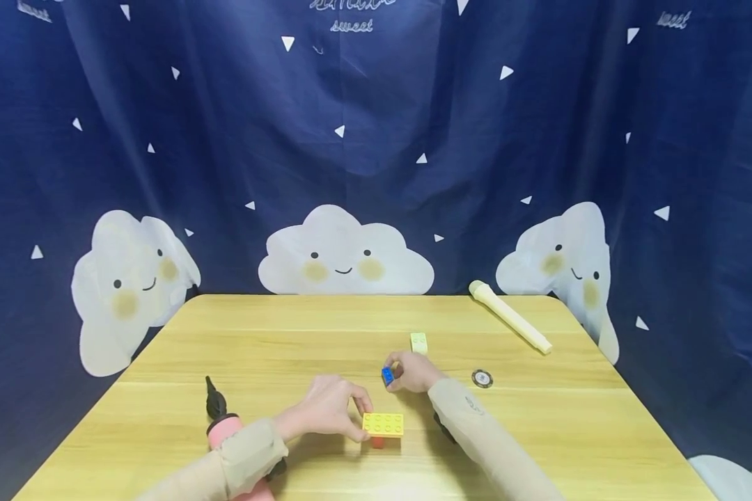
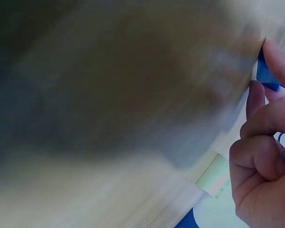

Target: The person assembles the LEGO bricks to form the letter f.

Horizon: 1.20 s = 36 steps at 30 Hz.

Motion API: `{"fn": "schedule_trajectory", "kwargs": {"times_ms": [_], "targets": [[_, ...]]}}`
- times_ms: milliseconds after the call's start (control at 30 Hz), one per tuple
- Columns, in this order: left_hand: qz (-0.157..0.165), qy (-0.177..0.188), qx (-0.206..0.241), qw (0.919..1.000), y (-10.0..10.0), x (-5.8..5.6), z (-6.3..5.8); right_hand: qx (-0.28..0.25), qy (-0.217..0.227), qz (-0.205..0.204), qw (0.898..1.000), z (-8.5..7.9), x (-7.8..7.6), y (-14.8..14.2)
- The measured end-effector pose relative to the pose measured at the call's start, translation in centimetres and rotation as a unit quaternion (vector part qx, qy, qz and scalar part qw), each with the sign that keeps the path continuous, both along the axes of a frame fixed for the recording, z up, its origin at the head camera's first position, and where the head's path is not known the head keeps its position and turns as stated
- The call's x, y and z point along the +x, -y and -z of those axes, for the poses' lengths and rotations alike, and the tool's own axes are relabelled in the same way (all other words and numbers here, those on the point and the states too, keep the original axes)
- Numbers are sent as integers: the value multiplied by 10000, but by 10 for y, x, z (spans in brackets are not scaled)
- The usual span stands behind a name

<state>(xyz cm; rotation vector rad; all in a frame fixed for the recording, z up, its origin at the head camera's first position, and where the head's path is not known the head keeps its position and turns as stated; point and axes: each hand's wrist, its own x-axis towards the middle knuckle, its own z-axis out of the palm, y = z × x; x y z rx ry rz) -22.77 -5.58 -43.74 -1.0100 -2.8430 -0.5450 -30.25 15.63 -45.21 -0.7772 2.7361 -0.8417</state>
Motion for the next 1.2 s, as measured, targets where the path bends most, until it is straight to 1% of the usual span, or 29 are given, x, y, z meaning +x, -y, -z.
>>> {"fn": "schedule_trajectory", "kwargs": {"times_ms": [100, 200, 333, 400, 500, 600, 700, 767, 933, 1067, 1200], "targets": [[-8, 53, -4, 10000, 0, 0, 0, -169, -26, -71, 9998, -2, 4, -4], [40, 22, -12, 10000, 0, 0, -1, -403, -13, -130, 9991, -8, 10, -11], [8, 42, 40, 10000, 0, 0, -1, -870, -81, -190, 9960, -19, 25, -19], [-40, 96, 82, 9999, 0, 0, -1, -1117, -125, -226, 9934, -21, 35, -21], [-90, 190, 134, 9997, 0, 0, -1, -1430, -89, -249, 9894, -20, 50, -21], [-121, 288, 169, 9994, 0, -1, -1, -1639, 119, -237, 9861, -17, 65, -19], [-169, 417, 235, 9987, 1, -1, 0, -1805, 301, -208, 9829, -15, 77, -16], [-192, 446, 263, 9985, 1, -1, 0, -1856, 328, -169, 9819, -14, 83, -13], [-228, 381, 308, 9985, 1, -1, -1, -1794, 213, -125, 9835, -12, 91, -8], [-234, 332, 349, 9986, 1, 0, 1, -1834, 217, -208, 9826, -8, 93, -6], [-266, 363, 380, 9983, 2, 1, 2, -1902, 142, -243, 9813, -6, 95, -5]]}}
